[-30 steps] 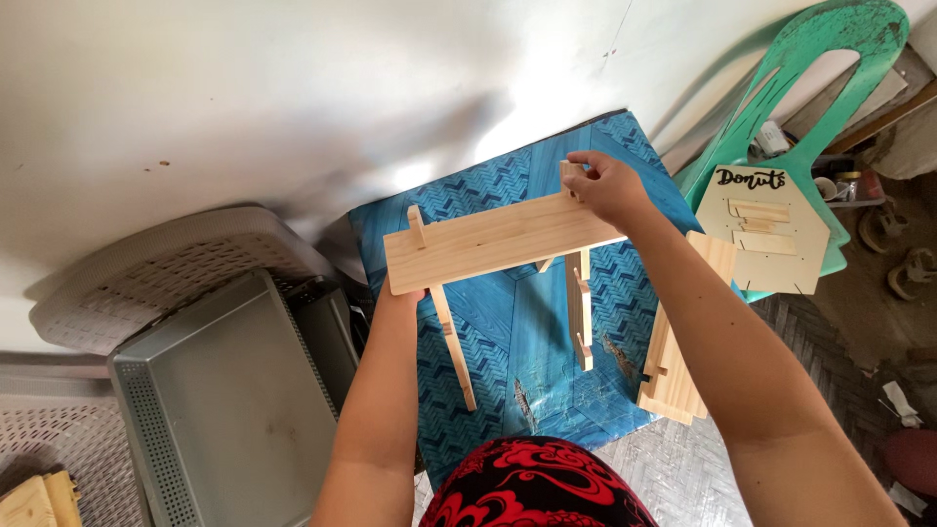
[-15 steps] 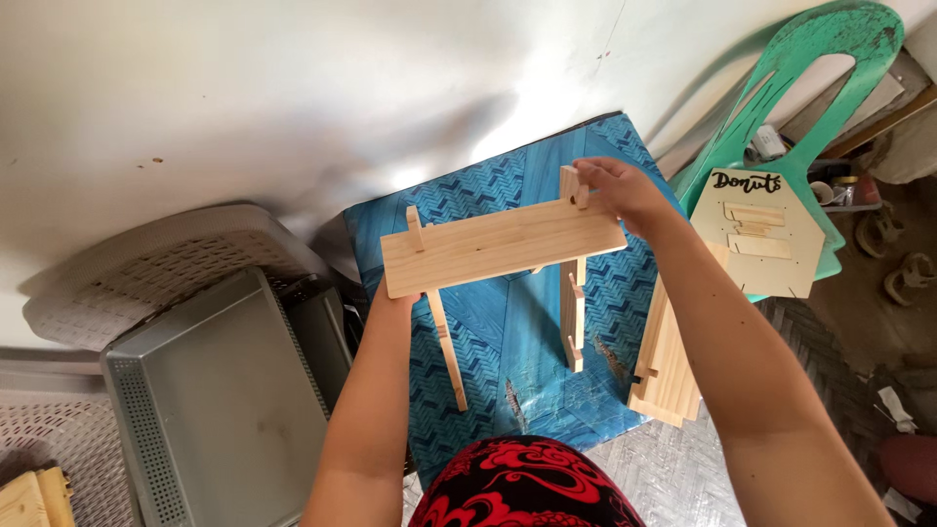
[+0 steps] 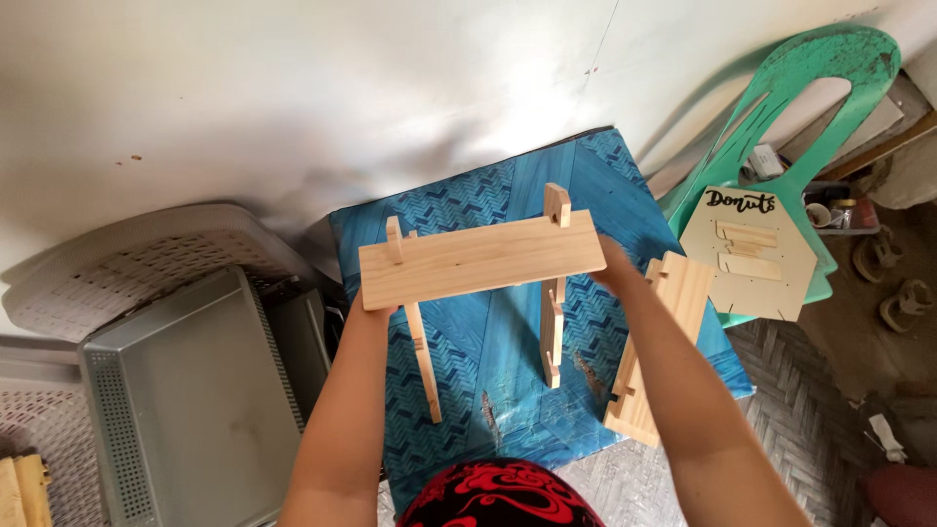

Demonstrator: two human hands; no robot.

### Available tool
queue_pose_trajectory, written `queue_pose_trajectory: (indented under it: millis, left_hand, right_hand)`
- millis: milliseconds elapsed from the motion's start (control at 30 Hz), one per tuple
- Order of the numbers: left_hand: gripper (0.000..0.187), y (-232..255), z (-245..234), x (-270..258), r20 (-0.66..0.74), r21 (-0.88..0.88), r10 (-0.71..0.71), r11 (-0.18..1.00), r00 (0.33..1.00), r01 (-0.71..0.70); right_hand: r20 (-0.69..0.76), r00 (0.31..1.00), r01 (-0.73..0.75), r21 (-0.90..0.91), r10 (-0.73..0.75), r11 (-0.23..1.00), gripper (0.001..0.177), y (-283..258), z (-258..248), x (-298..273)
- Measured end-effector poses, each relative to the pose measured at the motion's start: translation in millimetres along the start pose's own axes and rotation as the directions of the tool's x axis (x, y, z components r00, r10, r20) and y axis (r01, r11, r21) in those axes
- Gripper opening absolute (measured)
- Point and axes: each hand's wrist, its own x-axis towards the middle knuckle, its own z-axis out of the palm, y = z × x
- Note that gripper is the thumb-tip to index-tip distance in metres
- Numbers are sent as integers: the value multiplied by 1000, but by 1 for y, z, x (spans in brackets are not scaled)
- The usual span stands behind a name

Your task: The person assembles a small wooden stand by hand. They pick up pre-cut wooden pieces from a chair and a table, then interlock the legs and shelves to form a two-tiered structure.

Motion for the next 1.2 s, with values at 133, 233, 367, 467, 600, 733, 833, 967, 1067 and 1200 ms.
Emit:
queue_pose_trajectory:
  millis: [133, 233, 367, 467, 600, 733, 833, 967, 1067, 1200]
  left_hand:
    - [25, -5, -2, 6, 57, -72, 53, 996, 997, -49]
    - [24, -9, -9, 11, 75, -155, 95, 984, 993, -83]
    - [23, -11, -19, 14, 185, -281, 132, 957, 974, -76]
    - [18, -16, -22, 12, 177, -298, 146, 950, 973, -89]
    - [23, -14, -19, 10, 325, -388, 211, 919, 922, -73]
    - [20, -11, -12, 10, 155, -262, 140, 960, 978, -95]
    - [26, -12, -4, 12, 282, -294, 75, 956, 956, 11]
    - [31, -18, 13, 32, 297, -244, 57, 970, 953, 19]
    - [33, -25, 25, 52, 311, -236, 64, 972, 948, 12]
    - [27, -25, 43, 73, 349, -145, 78, 989, 934, -28]
  right_hand:
    - [85, 996, -60, 234, 41, 970, 33, 14, 46, 13]
    - [206, 971, -217, 526, 124, 823, 42, 12, 60, 24]
    - [449, 816, -572, 722, 364, 389, 41, 17, 60, 27]
    - [498, 734, -657, 692, 462, 298, 41, 21, 60, 22]
    - [473, 723, -673, 646, 504, 359, 43, 21, 59, 21]
    - [455, 802, -584, 731, 387, 353, 45, 21, 63, 18]
    - [326, 907, -420, 688, 265, 592, 48, 27, 59, 20]
    - [228, 961, -276, 802, 155, 530, 47, 47, 41, 14]
    - [41, 997, -79, 607, 68, 791, 47, 57, 29, 12]
    - [-22, 1000, -3, 262, 9, 965, 42, 68, 16, 11]
